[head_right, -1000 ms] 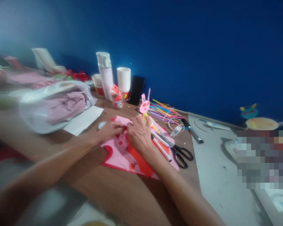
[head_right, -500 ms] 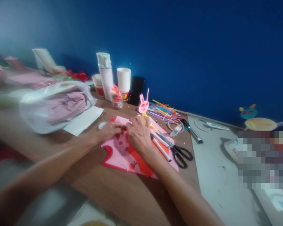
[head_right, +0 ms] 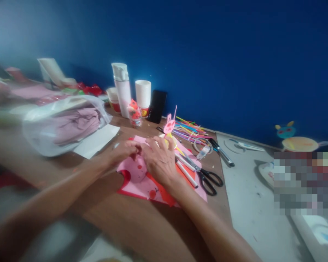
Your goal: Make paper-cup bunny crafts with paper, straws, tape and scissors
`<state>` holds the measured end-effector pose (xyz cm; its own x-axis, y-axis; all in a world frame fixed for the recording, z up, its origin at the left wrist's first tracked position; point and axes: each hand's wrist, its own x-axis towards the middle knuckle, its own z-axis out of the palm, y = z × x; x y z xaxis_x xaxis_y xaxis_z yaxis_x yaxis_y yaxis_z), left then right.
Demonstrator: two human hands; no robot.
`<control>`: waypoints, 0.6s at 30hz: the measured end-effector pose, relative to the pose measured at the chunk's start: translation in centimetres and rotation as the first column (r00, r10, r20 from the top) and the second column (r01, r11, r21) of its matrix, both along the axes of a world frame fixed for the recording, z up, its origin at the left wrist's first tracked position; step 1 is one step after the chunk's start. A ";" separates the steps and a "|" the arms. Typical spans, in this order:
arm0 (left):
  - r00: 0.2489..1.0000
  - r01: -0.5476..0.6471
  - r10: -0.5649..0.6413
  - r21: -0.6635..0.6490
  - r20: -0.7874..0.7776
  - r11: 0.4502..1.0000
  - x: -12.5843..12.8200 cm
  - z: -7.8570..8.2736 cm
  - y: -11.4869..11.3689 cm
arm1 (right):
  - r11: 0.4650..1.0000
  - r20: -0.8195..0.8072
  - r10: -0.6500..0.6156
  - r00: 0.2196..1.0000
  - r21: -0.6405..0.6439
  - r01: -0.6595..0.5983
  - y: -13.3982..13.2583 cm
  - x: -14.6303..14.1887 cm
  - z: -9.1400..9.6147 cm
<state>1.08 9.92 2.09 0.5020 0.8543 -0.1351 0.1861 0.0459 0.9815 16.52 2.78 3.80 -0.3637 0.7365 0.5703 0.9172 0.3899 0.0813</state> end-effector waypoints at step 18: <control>0.989 -0.137 0.123 0.184 0.087 0.973 -0.8 2.6 -2.6 | 0.949 -0.279 -0.284 0.917 -0.216 0.228 -1.9 8.4 -1.6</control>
<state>0.32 7.36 4.67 0.3875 0.9193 0.0688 0.1170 -0.1230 0.9855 24.91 0.90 2.18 0.0206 0.8792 0.4760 0.9569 0.1206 -0.2642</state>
